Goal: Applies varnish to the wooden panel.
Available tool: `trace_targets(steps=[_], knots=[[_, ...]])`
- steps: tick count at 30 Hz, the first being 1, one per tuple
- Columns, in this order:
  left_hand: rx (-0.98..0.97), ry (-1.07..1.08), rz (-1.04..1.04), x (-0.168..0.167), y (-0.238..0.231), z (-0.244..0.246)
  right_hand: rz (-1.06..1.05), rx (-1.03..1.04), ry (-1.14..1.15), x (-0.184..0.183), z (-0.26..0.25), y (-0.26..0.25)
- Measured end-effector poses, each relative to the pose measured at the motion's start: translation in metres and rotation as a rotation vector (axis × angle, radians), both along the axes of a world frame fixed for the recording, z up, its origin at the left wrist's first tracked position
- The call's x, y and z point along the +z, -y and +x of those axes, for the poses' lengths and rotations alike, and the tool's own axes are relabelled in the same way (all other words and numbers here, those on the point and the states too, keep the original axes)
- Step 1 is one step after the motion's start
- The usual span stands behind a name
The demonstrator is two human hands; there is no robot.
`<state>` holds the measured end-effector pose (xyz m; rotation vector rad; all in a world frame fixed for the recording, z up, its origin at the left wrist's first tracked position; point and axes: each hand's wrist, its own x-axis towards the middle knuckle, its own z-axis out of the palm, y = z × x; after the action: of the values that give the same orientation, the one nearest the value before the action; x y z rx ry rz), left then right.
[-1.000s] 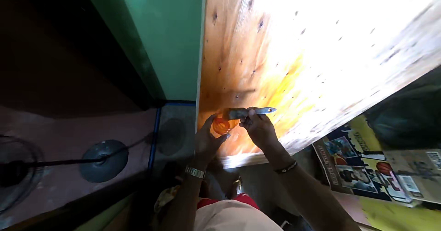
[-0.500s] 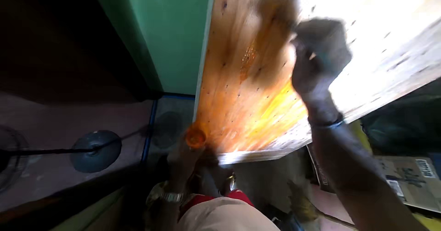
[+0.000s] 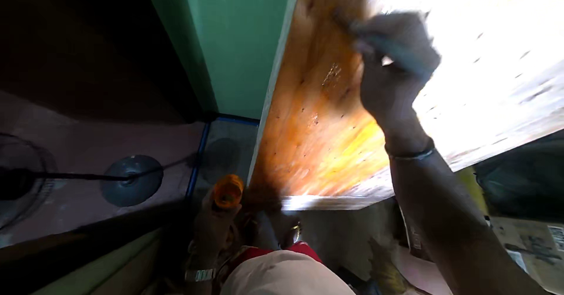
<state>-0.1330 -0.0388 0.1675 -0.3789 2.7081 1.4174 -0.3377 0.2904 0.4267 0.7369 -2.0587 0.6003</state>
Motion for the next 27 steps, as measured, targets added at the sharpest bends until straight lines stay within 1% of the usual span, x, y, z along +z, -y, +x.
trace_targets(steps=[1, 2, 3, 4, 6, 7, 8, 9, 10, 11, 12, 14, 15, 17, 18, 19, 20, 21, 22, 23, 25, 26, 27], knots=[[0.002, 0.001, 0.008, -0.002, 0.001, 0.001, 0.022, -0.049, -0.056, 0.01, -0.002, 0.002], [0.003, 0.007, 0.003, -0.005, 0.002, 0.003, 0.063, -0.112, -0.038, 0.007, 0.007, 0.006], [0.007, 0.02, 0.005, -0.008, 0.003, 0.005, 0.124, -0.167, 0.073, -0.011, 0.026, 0.011], [0.006, 0.025, 0.008, -0.01, 0.004, 0.007, 0.165, -0.181, 0.219, -0.044, 0.044, 0.015], [0.008, 0.036, 0.009, -0.014, 0.007, 0.012, 0.256, -0.136, 0.517, -0.135, 0.077, 0.025], [0.009, 0.041, 0.006, -0.015, 0.008, 0.014, 0.32, -0.065, 0.59, -0.18, 0.089, 0.03], [0.01, 0.047, 0.014, -0.015, 0.009, 0.017, 0.359, 0.005, 0.634, -0.214, 0.098, 0.035], [0.01, 0.052, 0.01, -0.014, 0.011, 0.02, 0.374, 0.051, 0.652, -0.234, 0.103, 0.04], [0.017, 0.048, 0.001, -0.015, 0.014, 0.021, 0.362, 0.071, 0.658, -0.24, 0.101, 0.044], [0.024, 0.044, -0.01, -0.015, 0.017, 0.021, 0.338, 0.069, 0.649, -0.232, 0.095, 0.046], [0.031, 0.042, -0.015, -0.016, 0.018, 0.023, 0.311, 0.064, 0.637, -0.213, 0.086, 0.046], [0.039, 0.079, 0.006, -0.015, 0.021, 0.027, 0.216, 0.078, 0.597, -0.151, 0.066, 0.042], [0.05, 0.1, 0.018, -0.015, 0.023, 0.03, 0.146, 0.104, 0.501, -0.116, 0.054, 0.04], [0.065, 0.085, 0.04, -0.021, 0.026, 0.033, 0.05, 0.137, 0.18, -0.059, 0.02, 0.036], [0.064, 0.074, 0.042, -0.024, 0.028, 0.035, 0.03, 0.112, 0.047, -0.04, 0.009, 0.037], [0.066, 0.078, 0.038, -0.025, 0.029, 0.036, 0.037, 0.048, -0.016, -0.029, 0.008, 0.04], [0.07, 0.102, 0.037, -0.024, 0.029, 0.037, 0.094, -0.032, 0.026, -0.029, 0.018, 0.045], [0.076, 0.12, 0.038, -0.022, 0.03, 0.039, 0.164, -0.086, 0.118, -0.043, 0.032, 0.051], [0.083, 0.128, 0.04, -0.02, 0.032, 0.041, 0.236, -0.111, 0.252, -0.071, 0.049, 0.057], [0.093, 0.13, 0.044, -0.019, 0.034, 0.043, 0.282, -0.093, 0.395, -0.111, 0.063, 0.063], [0.111, 0.129, 0.026, -0.017, 0.035, 0.047, 0.363, -0.005, 0.592, -0.201, 0.085, 0.074], [0.113, 0.13, 0.011, -0.017, 0.036, 0.049, 0.396, 0.044, 0.675, -0.237, 0.094, 0.078], [0.111, 0.13, -0.011, -0.017, 0.039, 0.051, 0.39, 0.098, 0.698, -0.259, 0.099, 0.082]])
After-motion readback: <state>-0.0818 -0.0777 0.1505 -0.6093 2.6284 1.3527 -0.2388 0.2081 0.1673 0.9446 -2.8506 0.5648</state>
